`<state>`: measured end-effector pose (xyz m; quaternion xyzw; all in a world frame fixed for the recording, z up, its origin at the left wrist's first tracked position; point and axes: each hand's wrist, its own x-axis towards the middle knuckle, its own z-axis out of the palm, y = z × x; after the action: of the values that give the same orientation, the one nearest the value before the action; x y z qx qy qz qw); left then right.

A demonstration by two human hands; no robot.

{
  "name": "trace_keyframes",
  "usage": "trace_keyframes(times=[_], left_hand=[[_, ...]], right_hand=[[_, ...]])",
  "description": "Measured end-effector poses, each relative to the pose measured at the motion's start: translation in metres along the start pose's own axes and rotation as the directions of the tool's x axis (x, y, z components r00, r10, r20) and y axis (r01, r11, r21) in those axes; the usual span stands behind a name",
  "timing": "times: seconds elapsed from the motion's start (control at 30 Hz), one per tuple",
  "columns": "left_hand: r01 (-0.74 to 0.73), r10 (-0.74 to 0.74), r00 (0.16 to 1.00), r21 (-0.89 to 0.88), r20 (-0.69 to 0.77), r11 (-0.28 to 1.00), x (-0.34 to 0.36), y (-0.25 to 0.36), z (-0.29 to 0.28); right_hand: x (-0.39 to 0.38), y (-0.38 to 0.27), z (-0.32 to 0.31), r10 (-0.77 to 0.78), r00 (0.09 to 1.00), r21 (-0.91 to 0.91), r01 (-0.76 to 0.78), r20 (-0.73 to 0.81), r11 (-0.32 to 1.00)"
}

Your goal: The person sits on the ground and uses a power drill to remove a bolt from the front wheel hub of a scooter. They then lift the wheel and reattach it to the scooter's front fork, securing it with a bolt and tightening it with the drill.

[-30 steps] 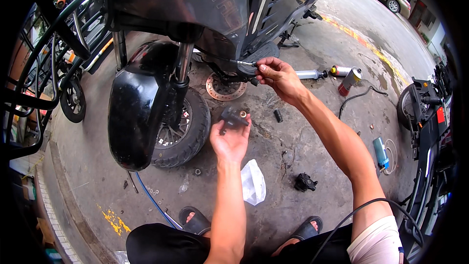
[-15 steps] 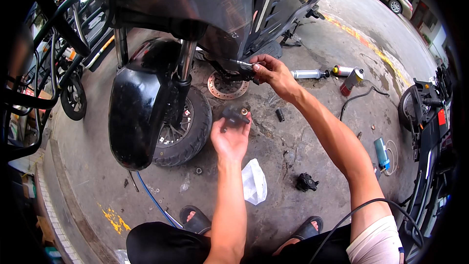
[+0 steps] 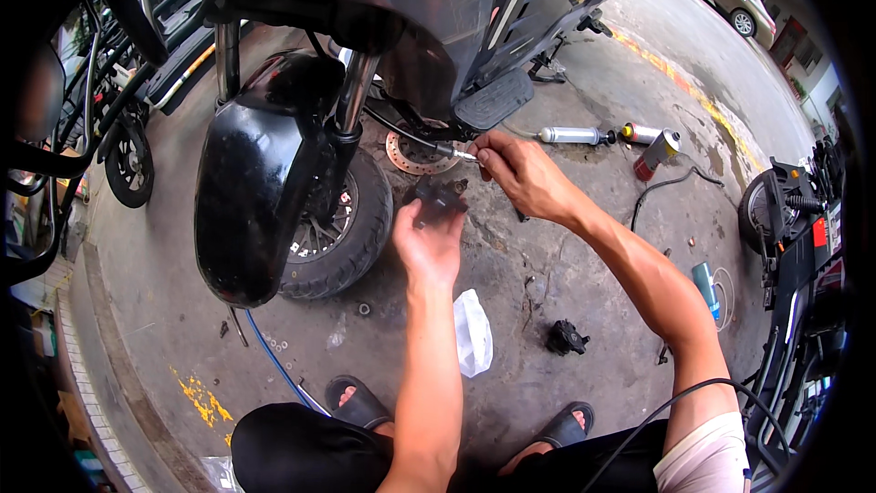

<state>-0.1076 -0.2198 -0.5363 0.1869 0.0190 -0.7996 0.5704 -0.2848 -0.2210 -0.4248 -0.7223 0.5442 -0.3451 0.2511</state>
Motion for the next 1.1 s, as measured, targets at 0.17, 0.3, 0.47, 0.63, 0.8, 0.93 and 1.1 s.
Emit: trace_keyframes(times=[0.17, 0.3, 0.47, 0.63, 0.8, 0.93, 1.1], left_hand=[[-0.040, 0.037, 0.996, 0.035, 0.087, 0.999, -0.002, -0.001, 0.020], [-0.037, 0.033, 0.996, 0.041, 0.082, 0.998, -0.002, -0.005, 0.033], [-0.033, 0.028, 0.996, 0.053, 0.084, 0.998, -0.001, -0.006, 0.033], [-0.027, 0.021, 0.993, 0.048, 0.113, 0.999, -0.002, -0.007, 0.024], [-0.026, 0.023, 0.996, 0.035, 0.084, 0.999, -0.005, -0.003, 0.019], [-0.035, 0.034, 0.998, 0.026, 0.048, 0.999, -0.009, -0.004, 0.020], [-0.011, 0.011, 1.000, -0.003, 0.019, 1.000, -0.006, -0.003, 0.003]], right_hand=[[-0.022, -0.009, 0.003, 0.083, 0.993, 0.152, -0.094, 0.079, 0.984], [-0.028, -0.010, 0.007, 0.079, 0.996, 0.210, -0.087, 0.045, 0.974], [-0.033, -0.018, 0.007, 0.118, 0.992, 0.200, -0.124, 0.042, 0.972], [-0.033, -0.021, 0.003, 0.123, 0.987, 0.106, -0.134, 0.107, 0.985], [-0.034, -0.038, 0.004, 0.100, 0.993, -0.023, -0.099, 0.068, 0.995], [-0.034, -0.032, 0.004, -0.147, 0.989, -0.349, 0.135, -0.007, 0.927], [-0.020, -0.025, 0.017, -0.248, 0.967, -0.704, 0.133, -0.063, 0.698]])
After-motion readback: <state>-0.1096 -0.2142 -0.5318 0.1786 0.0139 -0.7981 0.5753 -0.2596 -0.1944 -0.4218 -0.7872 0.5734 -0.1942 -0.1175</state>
